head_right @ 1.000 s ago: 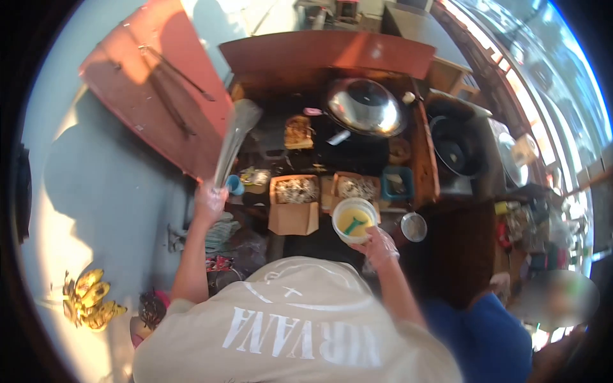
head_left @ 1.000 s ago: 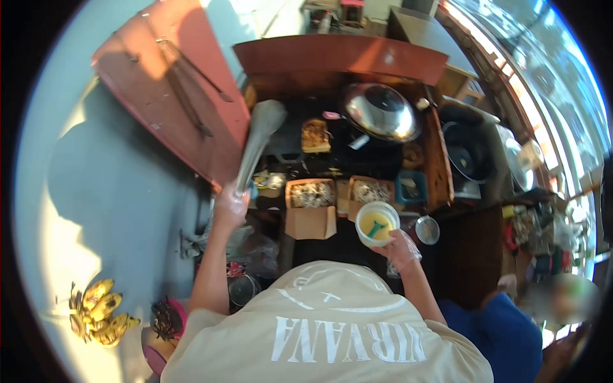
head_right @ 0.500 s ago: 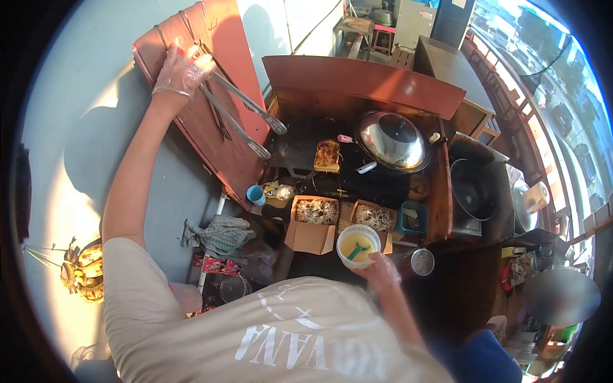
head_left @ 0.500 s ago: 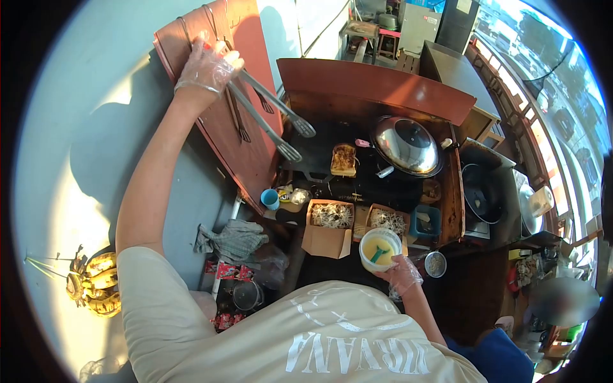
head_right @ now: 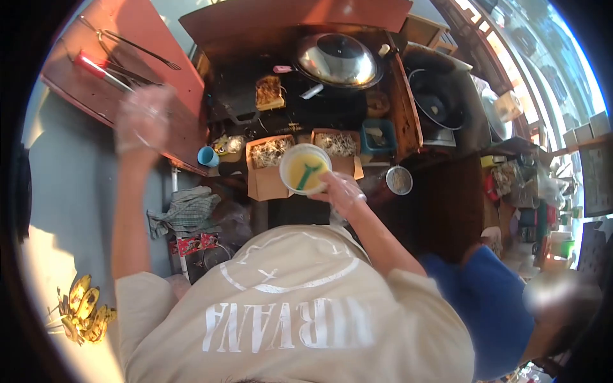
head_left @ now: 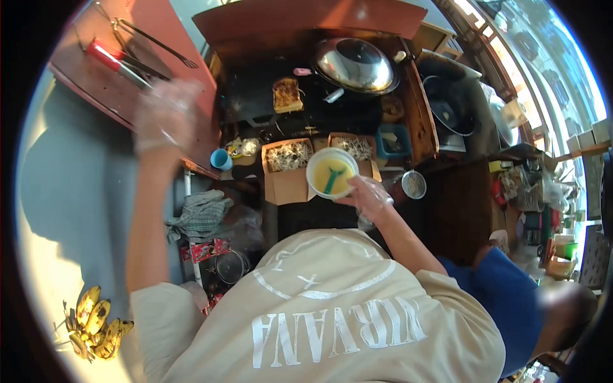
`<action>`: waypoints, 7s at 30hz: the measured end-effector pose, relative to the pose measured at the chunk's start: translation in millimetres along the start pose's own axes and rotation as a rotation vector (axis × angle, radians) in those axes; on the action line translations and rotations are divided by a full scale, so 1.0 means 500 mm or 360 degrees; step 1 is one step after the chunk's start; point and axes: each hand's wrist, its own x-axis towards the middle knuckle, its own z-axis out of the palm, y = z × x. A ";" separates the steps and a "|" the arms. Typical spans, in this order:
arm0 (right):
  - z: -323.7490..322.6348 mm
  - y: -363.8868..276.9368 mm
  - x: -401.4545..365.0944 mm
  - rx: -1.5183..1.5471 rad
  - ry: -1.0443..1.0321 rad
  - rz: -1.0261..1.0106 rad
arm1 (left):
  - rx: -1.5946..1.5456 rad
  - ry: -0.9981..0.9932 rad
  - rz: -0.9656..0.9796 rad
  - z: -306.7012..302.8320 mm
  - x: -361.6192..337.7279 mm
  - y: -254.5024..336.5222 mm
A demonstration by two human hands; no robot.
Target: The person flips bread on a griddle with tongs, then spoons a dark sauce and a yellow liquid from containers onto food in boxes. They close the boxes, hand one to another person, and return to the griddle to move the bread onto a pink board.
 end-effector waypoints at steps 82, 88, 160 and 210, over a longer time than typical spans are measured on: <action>-0.079 0.124 0.058 0.0399 0.0218 0.0272 | -0.1482 -0.0263 -0.1052 0.439 -0.189 0.371; -0.092 0.142 0.053 0.0431 0.0219 0.0291 | -0.1386 -0.0478 -0.1191 0.398 -0.223 0.321; 0.033 0.129 0.140 0.0250 0.0328 0.0262 | -0.1921 -0.0288 -0.1552 0.532 -0.205 0.335; -0.071 0.142 0.064 0.0440 0.0205 0.0286 | -0.1518 -0.0332 -0.1029 0.448 -0.249 0.327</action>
